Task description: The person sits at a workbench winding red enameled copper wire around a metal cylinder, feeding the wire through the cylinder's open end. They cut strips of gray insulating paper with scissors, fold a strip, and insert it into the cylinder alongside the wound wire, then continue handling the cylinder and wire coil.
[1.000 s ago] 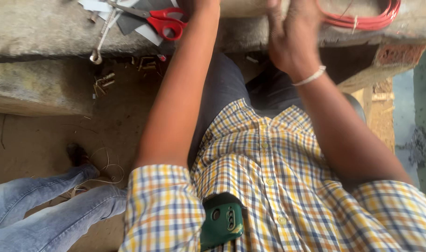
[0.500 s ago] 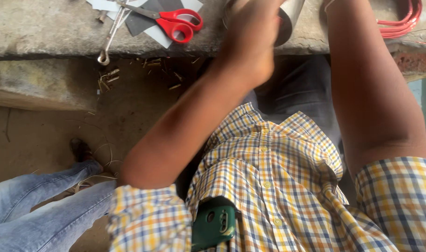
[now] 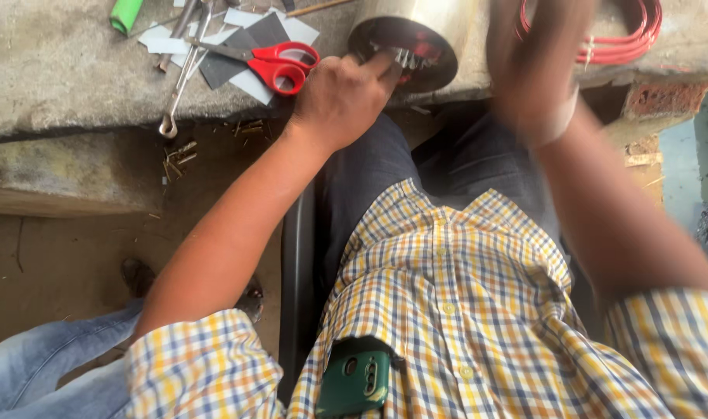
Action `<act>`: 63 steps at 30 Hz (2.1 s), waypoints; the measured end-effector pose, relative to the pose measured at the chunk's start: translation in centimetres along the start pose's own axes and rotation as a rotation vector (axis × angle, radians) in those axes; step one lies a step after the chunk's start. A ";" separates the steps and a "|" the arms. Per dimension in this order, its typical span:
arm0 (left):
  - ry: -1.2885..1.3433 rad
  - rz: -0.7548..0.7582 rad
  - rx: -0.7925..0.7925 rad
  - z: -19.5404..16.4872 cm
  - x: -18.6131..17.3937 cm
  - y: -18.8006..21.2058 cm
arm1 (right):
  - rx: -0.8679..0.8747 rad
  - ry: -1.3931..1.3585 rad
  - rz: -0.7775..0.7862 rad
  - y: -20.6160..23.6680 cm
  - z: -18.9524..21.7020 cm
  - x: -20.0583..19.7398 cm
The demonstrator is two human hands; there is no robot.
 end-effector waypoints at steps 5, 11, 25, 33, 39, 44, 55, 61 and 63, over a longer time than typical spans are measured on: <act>-0.034 -0.001 0.083 1.0 2.5 1.0 | -0.106 0.018 0.300 6.6 6.0 5.8; 0.049 -0.029 0.005 1.3 2.6 0.7 | -0.077 0.311 0.407 6.8 2.1 10.6; -0.205 0.125 -0.019 0.3 6.3 0.3 | -0.026 0.638 0.426 5.9 1.3 11.6; -0.042 0.088 -0.053 1.5 6.2 0.3 | -0.091 0.537 0.358 6.2 0.5 10.8; -0.082 0.020 -0.043 1.4 4.0 -0.3 | 0.046 0.561 0.457 5.6 0.6 11.1; 0.433 -0.110 -0.285 1.8 0.1 1.9 | -0.092 0.152 0.121 7.4 5.9 4.6; 1.256 0.032 -1.025 5.4 8.3 3.9 | 1.117 -0.952 0.252 11.5 -5.3 11.8; 1.121 -0.057 -0.988 5.4 7.8 3.8 | 0.970 -0.856 0.263 10.0 -4.5 11.6; 0.867 -0.152 -0.915 5.6 6.8 3.4 | 0.936 -0.730 0.198 10.2 -5.1 11.3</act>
Point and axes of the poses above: each hand's wrist, its own y-axis away from the middle knuckle, its own x-axis out of the palm, z = x × y, the point moved 9 cm from there along -y, towards the middle knuckle, and after that the axes turned 1 degree about y, right-handed, at the moved point
